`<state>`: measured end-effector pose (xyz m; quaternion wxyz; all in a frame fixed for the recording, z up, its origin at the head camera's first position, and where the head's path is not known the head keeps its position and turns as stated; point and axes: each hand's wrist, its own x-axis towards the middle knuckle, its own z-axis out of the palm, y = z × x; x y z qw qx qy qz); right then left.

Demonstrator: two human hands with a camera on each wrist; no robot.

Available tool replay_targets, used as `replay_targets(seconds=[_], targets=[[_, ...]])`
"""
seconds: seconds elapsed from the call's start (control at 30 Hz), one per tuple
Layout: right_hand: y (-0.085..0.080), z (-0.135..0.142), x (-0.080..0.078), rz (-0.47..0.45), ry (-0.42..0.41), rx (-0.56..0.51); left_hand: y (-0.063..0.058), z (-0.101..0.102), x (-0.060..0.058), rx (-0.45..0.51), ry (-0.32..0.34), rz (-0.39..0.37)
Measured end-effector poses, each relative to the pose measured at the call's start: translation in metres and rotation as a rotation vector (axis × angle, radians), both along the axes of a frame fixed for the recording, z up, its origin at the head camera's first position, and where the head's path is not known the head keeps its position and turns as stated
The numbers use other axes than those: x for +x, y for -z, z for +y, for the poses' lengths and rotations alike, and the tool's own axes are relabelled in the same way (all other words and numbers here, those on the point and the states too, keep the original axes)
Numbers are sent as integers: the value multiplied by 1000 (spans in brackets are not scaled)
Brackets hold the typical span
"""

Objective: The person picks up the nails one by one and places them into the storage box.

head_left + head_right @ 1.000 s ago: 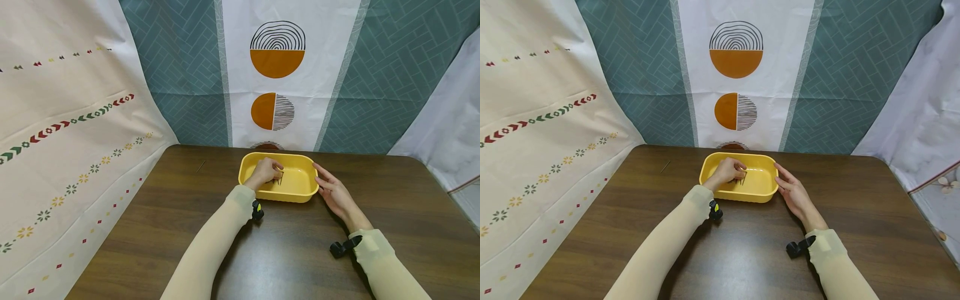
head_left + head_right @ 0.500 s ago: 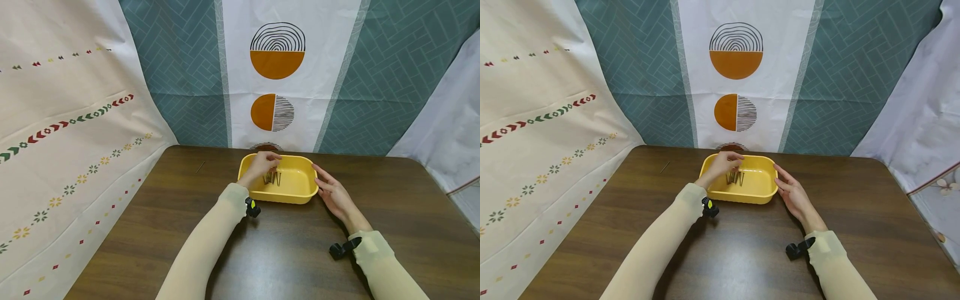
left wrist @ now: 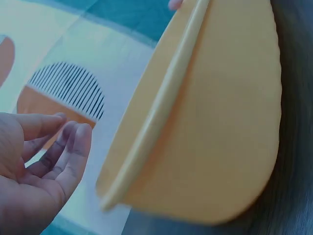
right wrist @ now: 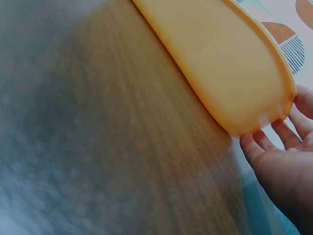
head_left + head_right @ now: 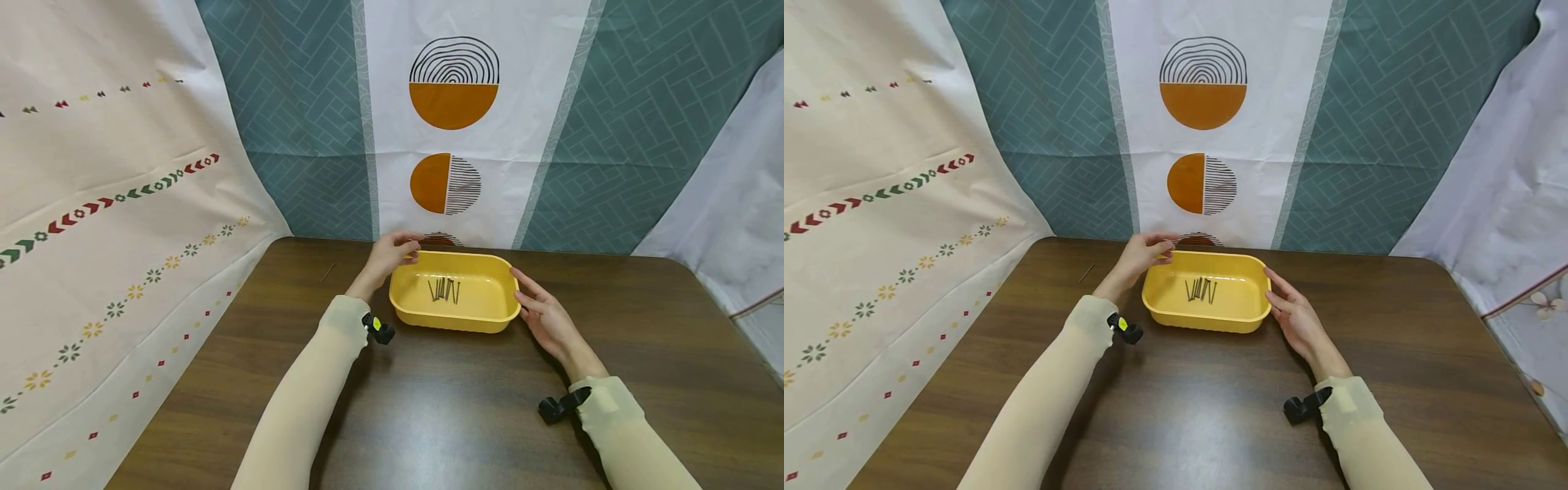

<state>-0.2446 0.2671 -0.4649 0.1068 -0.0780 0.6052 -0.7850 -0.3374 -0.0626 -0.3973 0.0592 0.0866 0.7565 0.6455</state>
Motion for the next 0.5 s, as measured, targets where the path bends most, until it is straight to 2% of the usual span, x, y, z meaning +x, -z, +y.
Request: replay_targets(seconds=[0.27,0.5], targets=[[0,1,0,14,-6,-1,1,-39,1,-16,-68,-13],[0,0,1,30,-17,-9,0,-69,2,10,-87,-30]])
